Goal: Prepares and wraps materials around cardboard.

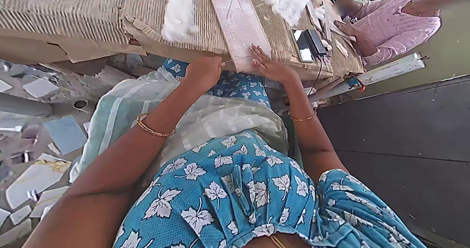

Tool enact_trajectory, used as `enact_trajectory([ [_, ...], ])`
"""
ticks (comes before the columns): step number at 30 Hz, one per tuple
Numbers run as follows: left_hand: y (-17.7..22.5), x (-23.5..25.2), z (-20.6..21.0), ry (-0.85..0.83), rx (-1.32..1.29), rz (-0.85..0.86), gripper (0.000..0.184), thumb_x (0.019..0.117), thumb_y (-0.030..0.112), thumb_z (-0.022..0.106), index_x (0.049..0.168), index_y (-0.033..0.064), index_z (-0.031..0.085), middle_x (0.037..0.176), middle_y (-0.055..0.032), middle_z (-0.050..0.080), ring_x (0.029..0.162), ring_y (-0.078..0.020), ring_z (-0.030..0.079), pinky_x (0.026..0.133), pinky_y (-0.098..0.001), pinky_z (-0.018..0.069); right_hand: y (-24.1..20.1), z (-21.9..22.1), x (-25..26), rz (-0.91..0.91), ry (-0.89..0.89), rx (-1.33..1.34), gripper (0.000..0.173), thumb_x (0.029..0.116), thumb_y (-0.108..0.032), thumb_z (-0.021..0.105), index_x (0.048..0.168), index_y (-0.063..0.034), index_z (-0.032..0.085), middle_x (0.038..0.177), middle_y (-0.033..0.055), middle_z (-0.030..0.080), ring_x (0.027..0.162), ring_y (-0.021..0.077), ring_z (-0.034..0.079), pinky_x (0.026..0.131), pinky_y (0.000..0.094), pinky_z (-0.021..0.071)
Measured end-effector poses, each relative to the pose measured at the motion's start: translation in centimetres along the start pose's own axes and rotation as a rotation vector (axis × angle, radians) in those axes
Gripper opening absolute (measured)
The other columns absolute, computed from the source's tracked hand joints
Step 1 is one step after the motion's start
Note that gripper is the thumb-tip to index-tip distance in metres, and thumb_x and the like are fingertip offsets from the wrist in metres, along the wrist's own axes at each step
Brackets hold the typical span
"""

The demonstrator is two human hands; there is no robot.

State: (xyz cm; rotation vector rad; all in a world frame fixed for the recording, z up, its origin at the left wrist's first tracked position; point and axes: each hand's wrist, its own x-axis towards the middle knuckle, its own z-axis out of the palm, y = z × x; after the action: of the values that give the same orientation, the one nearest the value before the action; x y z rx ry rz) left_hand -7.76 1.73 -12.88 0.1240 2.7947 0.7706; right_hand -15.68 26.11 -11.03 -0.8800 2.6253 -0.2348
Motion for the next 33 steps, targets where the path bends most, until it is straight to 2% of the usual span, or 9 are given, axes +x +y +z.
enact_trajectory([
  [3, 0.2, 0.6, -0.3, 0.057, 0.03, -0.029, 0.041, 0.1144, 0.026, 0.034, 0.127, -0.0017, 0.061, 0.112, -0.0318, 0.067, 0.11, -0.0528, 0.065, 0.083, -0.0724, 0.0483, 0.6, -1.7, 0.3, -0.015, 0.054, 0.06, 0.07, 0.1101, -0.049, 0.015, 0.164, -0.0041, 0.015, 0.173, 0.0125, 0.01, 0.16, 0.0287, 0.006, 0.123, 0.0658, -0.0034],
  [4, 0.3, 0.9, -0.5, 0.085, 0.041, -0.035, 0.041, 0.1144, 0.026, 0.034, 0.129, -0.002, 0.06, 0.113, -0.0333, 0.066, 0.11, -0.0548, 0.064, 0.083, -0.0739, 0.0477, 0.8, -2.2, 1.5, -0.013, 0.082, 0.062, 0.072, 0.1098, -0.05, 0.016, 0.165, -0.0044, 0.013, 0.173, 0.0121, 0.009, 0.16, 0.0273, 0.005, 0.123, 0.0657, -0.0041],
  [9, 0.3, 2.8, -2.3, 0.125, 0.163, -0.11, 0.038, 0.1135, 0.022, 0.035, 0.124, -0.0044, 0.06, 0.112, -0.0366, 0.065, 0.109, -0.0579, 0.064, 0.081, -0.0749, 0.0478, 0.8, -3.3, 9.6, -0.006, 0.092, -0.003, 0.075, 0.1096, -0.054, 0.019, 0.165, -0.0043, 0.014, 0.173, 0.0114, 0.01, 0.16, 0.0266, 0.005, 0.121, 0.0683, -0.0103],
  [12, 0.3, 3.2, -2.6, 0.104, 0.197, -0.139, 0.037, 0.1135, 0.022, 0.035, 0.125, -0.0028, 0.061, 0.111, -0.0355, 0.066, 0.107, -0.0569, 0.065, 0.079, -0.0741, 0.0484, 0.6, -2.4, 11.9, 0.002, 0.096, -0.059, 0.076, 0.1087, -0.057, 0.022, 0.164, -0.0054, 0.017, 0.173, 0.0096, 0.01, 0.16, 0.0267, 0.005, 0.12, 0.0685, -0.0112],
  [17, 0.1, 2.6, -2.0, 0.108, 0.187, -0.111, 0.04, 0.1143, 0.026, 0.033, 0.119, -0.0055, 0.057, 0.106, -0.036, 0.065, 0.105, -0.0579, 0.065, 0.077, -0.0736, 0.048, 1.3, -1.2, 9.1, 0.018, 0.082, -0.105, 0.081, 0.1065, -0.063, 0.02, 0.165, -0.0064, 0.016, 0.173, 0.0097, 0.011, 0.16, 0.0261, 0.006, 0.121, 0.0673, -0.0103],
  [22, 0.3, 2.1, -0.9, 0.101, 0.184, -0.036, 0.036, 0.1139, 0.024, 0.036, 0.121, -0.0042, 0.058, 0.103, -0.036, 0.066, 0.1, -0.0587, 0.065, 0.075, -0.0741, 0.0481, 2.2, -0.2, 3.0, 0.015, 0.067, -0.11, 0.078, 0.1074, -0.06, 0.02, 0.165, -0.0073, 0.016, 0.172, 0.0096, 0.014, 0.16, 0.0263, 0.008, 0.122, 0.0664, -0.0091],
  [25, 0.7, 1.5, -1.1, 0.1, 0.196, -0.045, 0.037, 0.1142, 0.025, 0.035, 0.123, -0.0029, 0.059, 0.105, -0.0358, 0.065, 0.101, -0.0587, 0.065, 0.075, -0.0735, 0.0485, 2.3, -0.7, 0.9, 0.009, 0.078, -0.075, 0.075, 0.1086, -0.057, 0.019, 0.164, -0.0062, 0.02, 0.172, 0.0109, 0.017, 0.16, 0.0288, 0.01, 0.121, 0.0673, -0.0084],
  [28, 0.6, 1.6, -1.4, 0.132, 0.225, -0.06, 0.036, 0.1139, 0.023, 0.036, 0.121, -0.0033, 0.059, 0.108, -0.0346, 0.066, 0.103, -0.0576, 0.065, 0.076, -0.0728, 0.0494, 1.7, -2.0, 2.4, -0.005, 0.113, -0.065, 0.077, 0.1082, -0.058, 0.02, 0.165, -0.0056, 0.016, 0.172, 0.0112, 0.014, 0.16, 0.0284, 0.008, 0.122, 0.0674, -0.0044],
  [33, 0.1, 2.9, -1.8, 0.206, 0.276, -0.061, 0.033, 0.1129, 0.018, 0.038, 0.116, -0.005, 0.06, 0.104, -0.0347, 0.066, 0.1, -0.057, 0.066, 0.074, -0.0717, 0.0499, 0.1, -2.4, 9.3, -0.042, 0.14, -0.022, 0.077, 0.1086, -0.057, 0.024, 0.164, -0.0035, 0.018, 0.172, 0.013, 0.013, 0.16, 0.0285, 0.01, 0.124, 0.0635, -0.0068],
])
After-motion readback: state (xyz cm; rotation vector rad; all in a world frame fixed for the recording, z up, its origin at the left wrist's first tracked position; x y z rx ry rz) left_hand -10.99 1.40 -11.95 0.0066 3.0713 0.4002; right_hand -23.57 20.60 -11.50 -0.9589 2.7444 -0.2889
